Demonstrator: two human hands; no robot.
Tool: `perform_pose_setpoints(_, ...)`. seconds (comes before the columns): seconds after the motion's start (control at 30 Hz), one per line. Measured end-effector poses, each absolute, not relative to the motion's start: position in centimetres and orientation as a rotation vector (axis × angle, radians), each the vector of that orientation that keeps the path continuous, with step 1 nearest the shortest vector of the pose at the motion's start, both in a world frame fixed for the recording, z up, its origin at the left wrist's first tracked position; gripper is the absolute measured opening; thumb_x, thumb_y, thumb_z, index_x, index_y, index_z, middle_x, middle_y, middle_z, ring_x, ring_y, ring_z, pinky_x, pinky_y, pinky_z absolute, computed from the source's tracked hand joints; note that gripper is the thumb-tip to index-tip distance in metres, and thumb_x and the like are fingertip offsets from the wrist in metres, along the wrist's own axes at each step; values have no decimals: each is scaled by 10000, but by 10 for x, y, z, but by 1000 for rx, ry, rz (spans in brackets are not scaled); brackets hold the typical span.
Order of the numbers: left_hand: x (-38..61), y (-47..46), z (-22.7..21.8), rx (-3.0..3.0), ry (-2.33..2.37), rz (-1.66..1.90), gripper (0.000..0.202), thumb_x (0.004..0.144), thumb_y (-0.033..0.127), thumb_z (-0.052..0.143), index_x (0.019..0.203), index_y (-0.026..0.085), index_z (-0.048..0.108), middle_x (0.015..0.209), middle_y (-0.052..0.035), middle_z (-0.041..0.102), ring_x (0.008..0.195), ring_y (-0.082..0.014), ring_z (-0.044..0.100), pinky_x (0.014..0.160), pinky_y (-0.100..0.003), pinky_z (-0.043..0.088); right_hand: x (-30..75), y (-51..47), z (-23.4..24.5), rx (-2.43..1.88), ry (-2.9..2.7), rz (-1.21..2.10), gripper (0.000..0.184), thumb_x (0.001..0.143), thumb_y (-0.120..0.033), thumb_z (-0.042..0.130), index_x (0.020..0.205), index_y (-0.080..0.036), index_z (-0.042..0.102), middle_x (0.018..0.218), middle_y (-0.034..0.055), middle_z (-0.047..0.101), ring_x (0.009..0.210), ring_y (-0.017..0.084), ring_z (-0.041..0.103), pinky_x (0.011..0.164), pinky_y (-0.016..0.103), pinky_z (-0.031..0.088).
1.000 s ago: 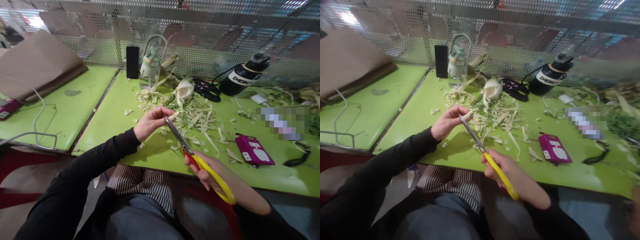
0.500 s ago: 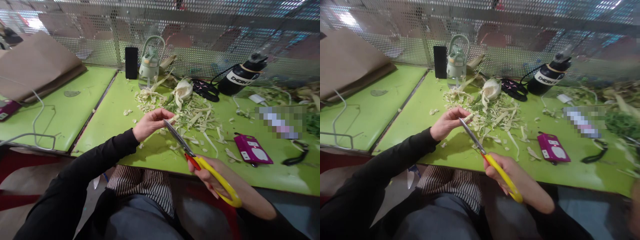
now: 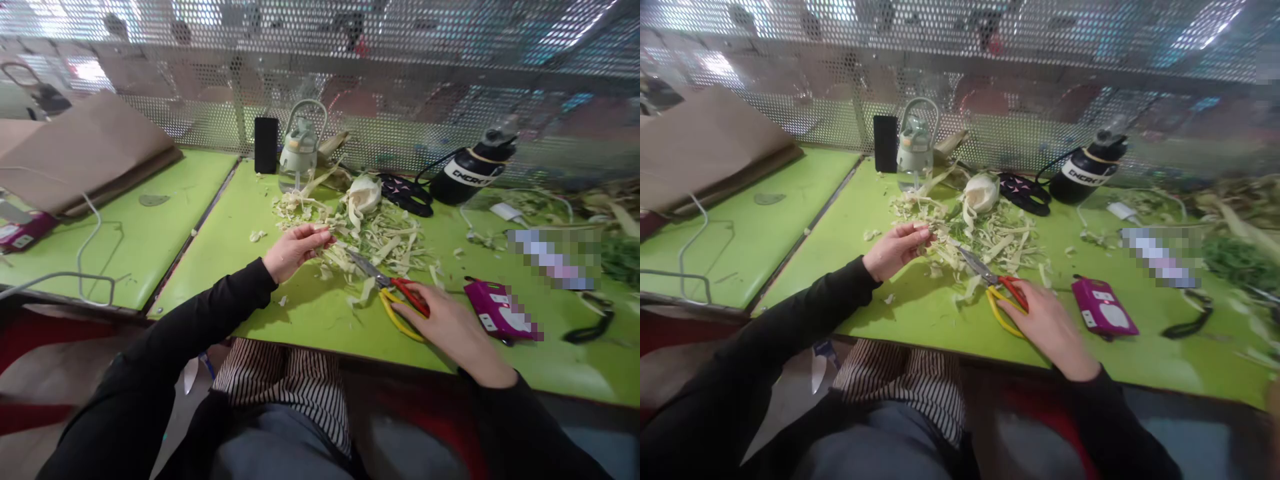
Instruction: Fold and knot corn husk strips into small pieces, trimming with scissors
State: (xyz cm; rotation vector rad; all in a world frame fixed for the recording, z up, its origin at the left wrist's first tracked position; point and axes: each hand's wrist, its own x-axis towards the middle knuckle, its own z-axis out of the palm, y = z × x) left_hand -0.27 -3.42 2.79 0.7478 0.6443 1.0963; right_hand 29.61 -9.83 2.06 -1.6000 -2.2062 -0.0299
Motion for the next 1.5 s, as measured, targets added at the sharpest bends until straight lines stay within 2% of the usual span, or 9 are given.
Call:
perform_pose_setpoints(0.1, 1, -35, 27, 749, 660, 1092, 124, 793, 180, 791, 838, 143, 682, 830, -12, 739, 737, -65, 656, 652, -177, 443, 280, -96, 32, -1535, -2178, -230, 506, 957, -578, 444, 1079, -162, 705, 1053, 198, 730, 982, 368, 689, 850, 548, 551)
perform_pose_setpoints(0.27, 14, -39, 24, 744, 651, 1122, 195, 763, 184, 808, 860, 156, 641, 796, 12, 731, 710, -65, 671, 641, -180, 444, 214, -79, 54, -1301, -1988, 145, 410, 954, -444, 572, 1263, -180, 617, 1134, 137, 714, 910, 239, 706, 769, 416, 610)
perform_pose_setpoints(0.43, 20, -37, 21, 720, 664, 1185, 352, 718, 209, 847, 951, 180, 585, 806, 23, 729, 742, -95, 704, 664, -197, 461, 182, -57, 49, -1201, -1822, 287, 198, 933, -379, 601, 958, -195, 672, 889, 62, 736, 751, 186, 676, 743, 361, 578)
perform_pose_setpoints(0.5, 21, -35, 23, 723, 694, 1195, 350, 725, 220, 844, 954, 180, 582, 806, 19, 728, 734, -94, 703, 654, -193, 458, 180, -51, 46, -1221, -1784, 320, 204, 922, -395, 608, 892, -200, 660, 871, 59, 729, 731, 178, 660, 723, 344, 562)
perform_pose_setpoints(0.63, 25, -30, 30, 710, 735, 1191, 326, 735, 215, 831, 944, 173, 584, 793, 8, 728, 698, -84, 692, 620, -182, 449, 179, -40, 43, -1245, -1714, 332, 303, 902, -465, 605, 1024, -192, 656, 1064, 119, 714, 828, 207, 663, 689, 332, 553)
perform_pose_setpoints(0.8, 32, -23, 36, 845, 826, 1228, 372, 726, 374, 839, 932, 166, 609, 773, 11, 701, 705, -93, 668, 674, -214, 491, 179, -27, 41, -1255, -1746, 270, 261, 930, -421, 540, 843, -205, 660, 878, 96, 722, 767, 213, 651, 751, 353, 526)
perform_pose_setpoints(0.9, 32, -15, 38, 980, 889, 1255, 377, 721, 456, 822, 856, 151, 646, 742, 15, 679, 662, -75, 611, 643, -204, 464, 180, -22, 45, -1263, -1737, 228, 251, 929, -401, 525, 844, -202, 653, 898, 113, 720, 766, 219, 642, 762, 356, 513)
perform_pose_setpoints(1.2, 29, 3, 48, 1108, 969, 1322, 151, 799, 251, 736, 750, 142, 644, 650, 39, 627, 525, -46, 523, 529, -188, 370, 184, -8, 55, -1256, -1745, 278, 300, 929, -445, 500, 841, -194, 641, 757, 71, 714, 662, 187, 628, 658, 301, 490)
perform_pose_setpoints(1.5, 31, 4, 44, 1098, 953, 1323, 168, 801, 275, 722, 763, 155, 611, 675, 35, 612, 551, -53, 567, 512, -172, 377, 188, -9, 53, -1271, -1746, 283, 288, 935, -462, 501, 823, -218, 604, 731, 61, 686, 686, 203, 625, 680, 316, 478)
